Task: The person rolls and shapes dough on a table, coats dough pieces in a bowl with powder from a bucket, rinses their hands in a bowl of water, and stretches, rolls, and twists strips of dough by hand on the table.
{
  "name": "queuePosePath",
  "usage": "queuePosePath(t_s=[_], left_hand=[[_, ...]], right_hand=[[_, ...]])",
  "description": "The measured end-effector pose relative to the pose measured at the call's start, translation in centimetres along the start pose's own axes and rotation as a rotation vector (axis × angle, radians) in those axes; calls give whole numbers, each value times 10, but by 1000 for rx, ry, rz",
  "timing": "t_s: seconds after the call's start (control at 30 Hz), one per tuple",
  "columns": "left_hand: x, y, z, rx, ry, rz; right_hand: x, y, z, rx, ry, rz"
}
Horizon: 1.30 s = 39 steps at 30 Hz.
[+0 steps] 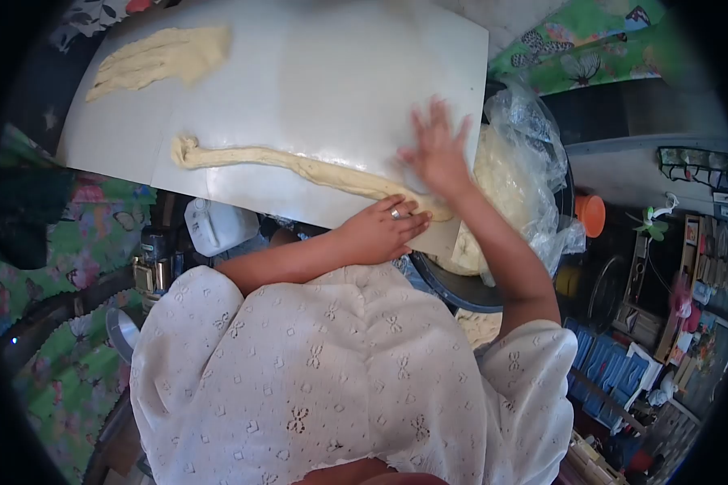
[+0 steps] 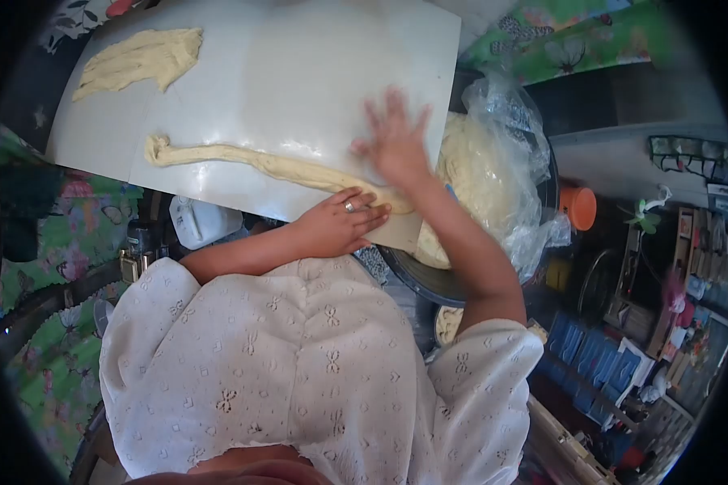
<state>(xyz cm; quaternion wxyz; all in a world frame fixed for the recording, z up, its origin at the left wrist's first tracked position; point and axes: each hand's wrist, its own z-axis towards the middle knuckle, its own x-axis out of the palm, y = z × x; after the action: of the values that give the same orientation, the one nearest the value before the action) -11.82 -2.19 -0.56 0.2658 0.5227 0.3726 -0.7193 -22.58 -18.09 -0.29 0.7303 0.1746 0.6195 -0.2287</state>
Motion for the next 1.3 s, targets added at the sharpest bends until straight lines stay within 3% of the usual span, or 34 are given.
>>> queuePosePath(t_s=[0.03, 0.1, 0.17, 0.23, 0.3, 0.33, 0.43, 0.47, 0.57, 0.63, 0.7, 0.77, 0.83, 0.93, 0.97, 1.03, 1.07, 1.13, 1.17, 1.23, 1.3], left_hand=[[1, 1, -1, 0, -8, -14], [4, 1, -5, -2, -25, -28], [5, -2, -4, -7, -56, -36], [1, 1, -1, -11, 22, -4], [3, 4, -4, 2, -37, 2], [5, 6, -4, -12, -73, -36], [1, -2, -10, -50, -187, -122], [-4, 0, -13, -134, -193, -38], [-4, 1, -28, -247, -202, -57], [-4, 2, -32, -256, -247, -29], [-4, 6, -30, -268, -284, -27], [-1, 3, -33, -240, -291, -76], [2, -2, -38, -244, -338, -86], [-6, 1, -38, -303, -252, -178], [-10, 7, -37, -311, -279, -154], [-12, 9, -41, -455, -329, 77], [-12, 9, -43, -462, -278, 81], [-10, 9, -48, -469, -219, 79], [-8, 13, -48, -480, -228, 80], [-5, 14, -53, -485, -229, 58], [-3, 7, -57, -492, -271, 23]], right_hand=[[-3, 11, -3, -187, 104, 147], [21, 4, 0, -259, 58, 51], [21, -12, 21, 227, -160, -40], [16, -4, 22, 150, -173, -12], [7, 20, 7, -104, 228, 145], [10, 18, 8, -106, 244, 149], [25, 3, 33, 106, -158, -106], [29, 15, 28, 49, -233, 107], [43, 23, 23, 151, -225, 81], [29, 23, 28, 194, -87, 3], [24, 23, 48, 52, -173, 23], [37, 44, 31, -329, -244, -78], [47, 32, 52, 117, -274, 40], [32, 30, 67, 4, -213, -107], [38, 44, 57, -43, -305, 121], [34, 52, 53, 57, 29, 117], [36, 48, 54, 55, 55, 123], [40, 33, 80, 38, -244, -74], [39, 44, 74, 34, -259, -72], [37, 71, 61, -217, -200, 210], [31, 66, 68, -249, -39, 112]])
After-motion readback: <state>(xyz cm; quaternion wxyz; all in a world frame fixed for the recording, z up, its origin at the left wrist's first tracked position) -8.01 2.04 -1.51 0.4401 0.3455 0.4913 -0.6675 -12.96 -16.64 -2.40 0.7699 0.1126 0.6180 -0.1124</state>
